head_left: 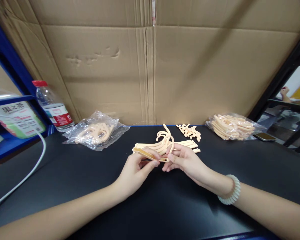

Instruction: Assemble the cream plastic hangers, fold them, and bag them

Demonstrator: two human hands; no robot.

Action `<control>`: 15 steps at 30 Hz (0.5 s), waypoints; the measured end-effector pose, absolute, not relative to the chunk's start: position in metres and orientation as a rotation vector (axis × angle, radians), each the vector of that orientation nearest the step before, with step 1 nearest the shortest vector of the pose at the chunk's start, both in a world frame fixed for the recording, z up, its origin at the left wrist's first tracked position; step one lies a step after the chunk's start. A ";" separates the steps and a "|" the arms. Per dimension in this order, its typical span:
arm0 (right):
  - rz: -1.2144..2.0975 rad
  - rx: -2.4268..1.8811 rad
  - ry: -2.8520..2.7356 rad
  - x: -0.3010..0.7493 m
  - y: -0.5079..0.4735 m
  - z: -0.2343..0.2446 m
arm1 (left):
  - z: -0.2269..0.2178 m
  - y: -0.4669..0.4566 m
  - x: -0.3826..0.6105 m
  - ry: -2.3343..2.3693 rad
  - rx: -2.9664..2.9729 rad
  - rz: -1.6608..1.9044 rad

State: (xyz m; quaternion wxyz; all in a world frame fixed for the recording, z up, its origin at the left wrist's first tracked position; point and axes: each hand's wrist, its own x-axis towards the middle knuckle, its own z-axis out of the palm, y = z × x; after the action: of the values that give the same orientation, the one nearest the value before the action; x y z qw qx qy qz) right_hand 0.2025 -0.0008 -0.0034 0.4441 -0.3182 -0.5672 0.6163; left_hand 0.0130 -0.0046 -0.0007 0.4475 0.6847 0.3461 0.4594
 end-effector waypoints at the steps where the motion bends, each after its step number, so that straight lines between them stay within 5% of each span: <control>1: 1.519 -0.794 -1.408 0.202 -0.001 -0.003 | -0.001 -0.005 0.013 0.857 1.684 1.135; 15: 1.487 -0.820 -1.386 0.201 -0.003 -0.004 | -0.003 -0.001 0.014 0.800 1.515 1.124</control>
State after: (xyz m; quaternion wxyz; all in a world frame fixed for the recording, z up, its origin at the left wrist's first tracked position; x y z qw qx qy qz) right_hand 0.2012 -0.0028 -0.0038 0.4573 -0.3327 -0.5624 0.6032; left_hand 0.0142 -0.0012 -0.0025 0.5193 0.6319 0.3337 0.4686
